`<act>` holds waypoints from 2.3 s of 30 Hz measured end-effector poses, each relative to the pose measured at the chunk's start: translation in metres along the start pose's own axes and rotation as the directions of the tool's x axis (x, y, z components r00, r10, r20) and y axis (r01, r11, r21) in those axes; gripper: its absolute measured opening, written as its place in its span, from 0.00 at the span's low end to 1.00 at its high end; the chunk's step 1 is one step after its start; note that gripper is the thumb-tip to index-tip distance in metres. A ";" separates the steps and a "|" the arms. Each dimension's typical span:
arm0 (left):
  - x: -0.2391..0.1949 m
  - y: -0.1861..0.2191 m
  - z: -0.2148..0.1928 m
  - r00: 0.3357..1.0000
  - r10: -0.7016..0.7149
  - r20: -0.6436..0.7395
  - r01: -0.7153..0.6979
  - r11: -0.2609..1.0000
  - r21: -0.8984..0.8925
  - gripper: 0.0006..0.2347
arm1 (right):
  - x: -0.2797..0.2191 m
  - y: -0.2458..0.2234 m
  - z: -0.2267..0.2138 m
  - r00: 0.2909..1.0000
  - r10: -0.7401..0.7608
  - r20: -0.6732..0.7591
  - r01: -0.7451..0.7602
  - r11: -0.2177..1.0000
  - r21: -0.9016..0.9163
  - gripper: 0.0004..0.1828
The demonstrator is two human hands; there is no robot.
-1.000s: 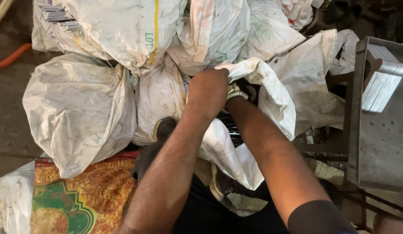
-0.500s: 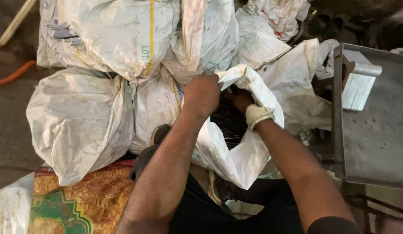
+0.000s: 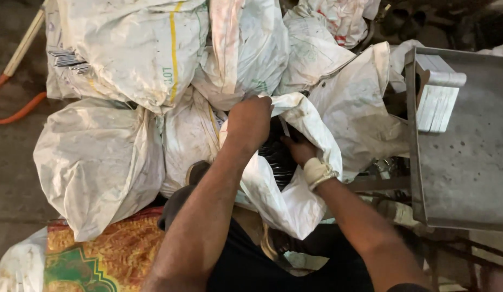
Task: Picking metal plates from a bag and stacking them into a metal tray.
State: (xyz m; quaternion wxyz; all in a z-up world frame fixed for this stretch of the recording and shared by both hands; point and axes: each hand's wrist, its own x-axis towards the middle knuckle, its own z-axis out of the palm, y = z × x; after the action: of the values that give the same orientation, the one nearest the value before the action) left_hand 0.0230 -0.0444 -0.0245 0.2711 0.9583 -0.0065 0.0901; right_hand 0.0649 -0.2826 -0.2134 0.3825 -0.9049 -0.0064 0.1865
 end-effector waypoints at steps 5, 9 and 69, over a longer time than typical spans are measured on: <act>0.006 0.002 -0.001 1.000 0.021 0.019 -0.021 1.000 0.001 0.08 | -0.027 -0.014 -0.008 0.999 -0.021 -0.035 0.025 0.990 0.140 0.38; 0.007 0.003 0.005 0.999 0.011 0.039 -0.011 1.000 -0.004 0.07 | -0.033 -0.030 -0.014 0.997 0.058 -0.055 -0.055 0.997 0.052 0.37; -0.135 0.129 -0.012 0.699 0.712 -0.075 -0.715 0.694 -0.078 0.19 | -0.340 0.004 -0.136 0.946 -0.311 0.090 0.193 0.766 0.613 0.21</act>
State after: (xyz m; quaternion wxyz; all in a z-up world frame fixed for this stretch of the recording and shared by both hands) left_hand -0.1195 -0.1528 0.0285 0.2632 0.8638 -0.3769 0.2060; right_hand -0.2053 -0.4311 -0.0164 0.6669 -0.7075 -0.1049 0.2092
